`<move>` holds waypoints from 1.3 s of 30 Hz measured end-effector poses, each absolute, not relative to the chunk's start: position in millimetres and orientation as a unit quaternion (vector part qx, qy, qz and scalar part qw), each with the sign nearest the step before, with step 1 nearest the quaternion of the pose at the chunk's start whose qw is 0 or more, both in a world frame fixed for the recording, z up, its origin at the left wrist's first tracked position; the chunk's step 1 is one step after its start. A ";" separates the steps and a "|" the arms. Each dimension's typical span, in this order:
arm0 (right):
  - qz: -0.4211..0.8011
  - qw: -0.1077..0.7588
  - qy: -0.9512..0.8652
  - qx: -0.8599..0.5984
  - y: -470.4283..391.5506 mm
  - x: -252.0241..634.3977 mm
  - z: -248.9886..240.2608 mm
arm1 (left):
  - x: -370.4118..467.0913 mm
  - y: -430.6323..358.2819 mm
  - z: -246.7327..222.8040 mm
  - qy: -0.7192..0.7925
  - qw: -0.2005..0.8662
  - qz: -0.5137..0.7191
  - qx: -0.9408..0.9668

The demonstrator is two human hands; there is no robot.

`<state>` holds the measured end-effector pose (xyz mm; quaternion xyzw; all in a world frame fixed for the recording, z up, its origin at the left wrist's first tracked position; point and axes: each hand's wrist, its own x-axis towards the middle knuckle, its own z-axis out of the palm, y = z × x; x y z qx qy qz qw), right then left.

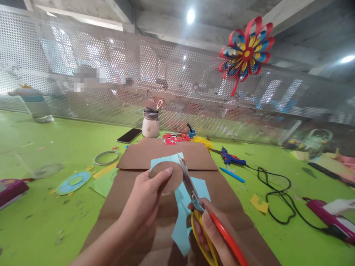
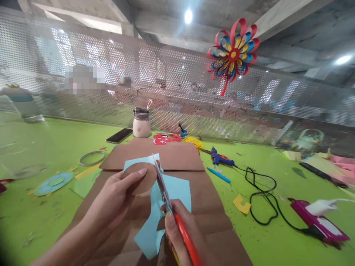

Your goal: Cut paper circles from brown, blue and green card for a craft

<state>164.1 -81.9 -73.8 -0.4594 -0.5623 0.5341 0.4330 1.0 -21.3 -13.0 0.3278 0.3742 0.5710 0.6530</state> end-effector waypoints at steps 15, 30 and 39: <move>0.519 0.425 -0.555 -0.492 -90.0 162.8 -64.2 | -5.7 -12.1 -8.6 0.366 0.660 0.550 0.358; 0.529 0.419 -0.572 -0.466 -87.4 170.1 -64.3 | -13.4 -8.3 -6.3 0.344 0.685 0.493 0.412; 0.521 0.411 -0.572 -0.482 -88.3 171.5 -66.5 | -15.4 -7.1 -5.4 0.359 0.686 0.474 0.420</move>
